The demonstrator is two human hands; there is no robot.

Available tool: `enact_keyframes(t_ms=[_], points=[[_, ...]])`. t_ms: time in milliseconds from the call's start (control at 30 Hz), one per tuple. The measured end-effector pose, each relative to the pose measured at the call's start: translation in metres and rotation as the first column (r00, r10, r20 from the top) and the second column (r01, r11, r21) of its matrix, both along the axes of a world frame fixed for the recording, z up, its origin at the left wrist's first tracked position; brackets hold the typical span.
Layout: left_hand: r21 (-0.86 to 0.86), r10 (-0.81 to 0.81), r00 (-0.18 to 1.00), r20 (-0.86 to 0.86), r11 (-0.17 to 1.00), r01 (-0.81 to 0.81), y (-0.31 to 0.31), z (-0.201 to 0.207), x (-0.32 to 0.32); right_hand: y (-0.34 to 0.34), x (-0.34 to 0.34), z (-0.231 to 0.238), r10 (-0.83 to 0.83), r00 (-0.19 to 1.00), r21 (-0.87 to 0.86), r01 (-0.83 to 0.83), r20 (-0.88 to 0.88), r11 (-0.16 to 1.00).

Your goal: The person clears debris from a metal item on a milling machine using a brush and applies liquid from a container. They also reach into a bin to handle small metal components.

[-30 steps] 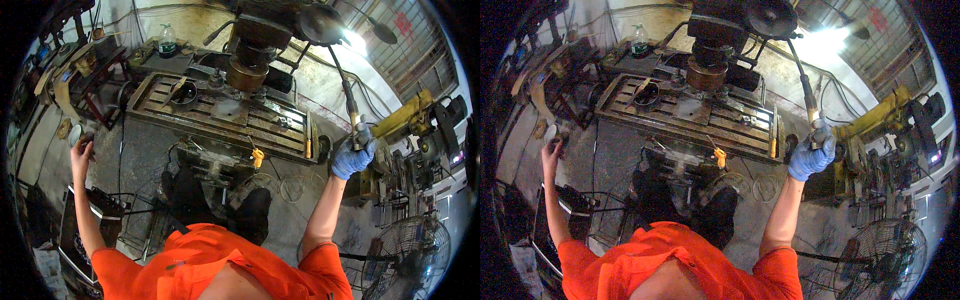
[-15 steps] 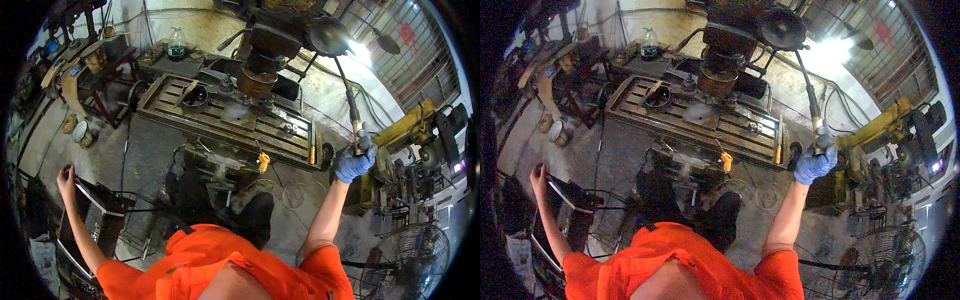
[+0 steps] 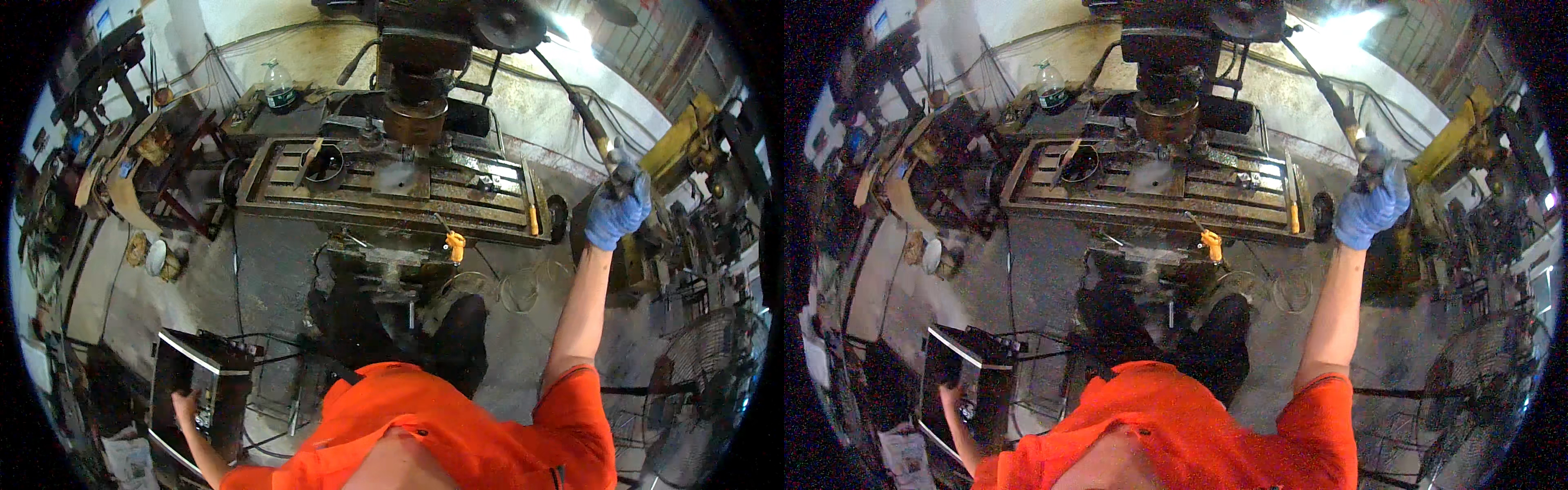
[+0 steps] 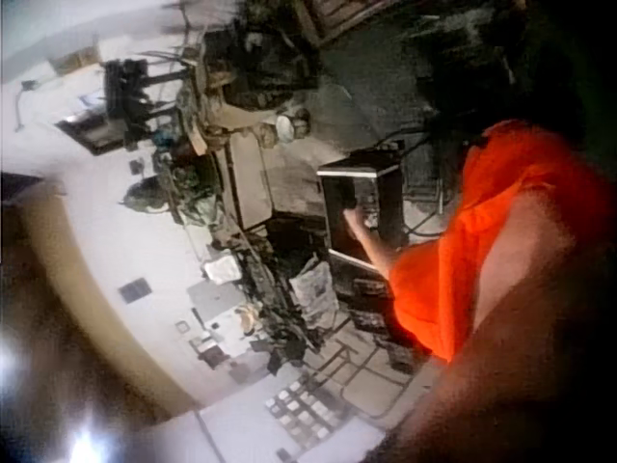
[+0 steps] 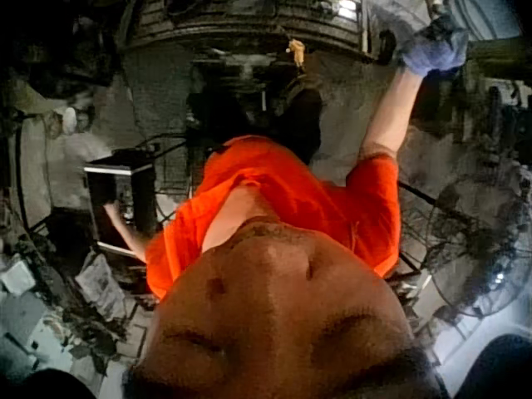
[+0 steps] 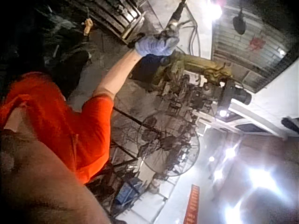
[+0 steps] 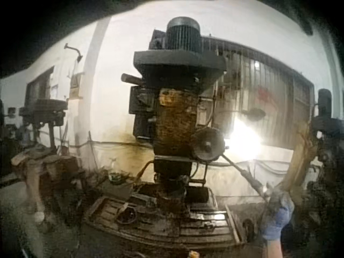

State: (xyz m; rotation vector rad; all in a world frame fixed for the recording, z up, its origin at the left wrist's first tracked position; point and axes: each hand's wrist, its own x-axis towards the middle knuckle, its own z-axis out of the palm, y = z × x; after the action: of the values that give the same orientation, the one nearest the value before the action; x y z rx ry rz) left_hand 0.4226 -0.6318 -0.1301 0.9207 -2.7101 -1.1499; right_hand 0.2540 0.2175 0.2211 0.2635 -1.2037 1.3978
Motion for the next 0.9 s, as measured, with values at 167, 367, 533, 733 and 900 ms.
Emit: enact_keyframes(t_ms=[167,367,533,733,900], points=[[0.161,-0.11,0.963,0.247,0.984,0.071,0.007,-0.039,-0.018,0.015,-0.002,0.012,-0.039,0.998,0.075,0.042,-0.047,0.996],[0.039,-0.15,0.856,0.495,0.988,0.151,0.022,-0.064,-0.008,0.026,-0.006,0.032,-0.133,0.991,0.093,0.135,-0.022,0.986],[-0.01,-0.142,0.812,0.566,0.984,0.179,0.021,-0.079,0.002,0.019,-0.012,0.062,0.031,0.987,0.397,0.035,-0.159,0.917],[-0.179,-0.155,0.908,0.389,0.954,0.239,0.013,-0.072,-0.019,0.067,-0.013,0.129,-0.668,0.215,0.506,0.817,-0.712,-0.277],[0.086,0.043,0.987,-0.158,0.996,-0.03,-0.003,-0.035,-0.026,0.059,-0.033,0.185,0.022,0.999,0.52,0.003,-0.042,0.854]])
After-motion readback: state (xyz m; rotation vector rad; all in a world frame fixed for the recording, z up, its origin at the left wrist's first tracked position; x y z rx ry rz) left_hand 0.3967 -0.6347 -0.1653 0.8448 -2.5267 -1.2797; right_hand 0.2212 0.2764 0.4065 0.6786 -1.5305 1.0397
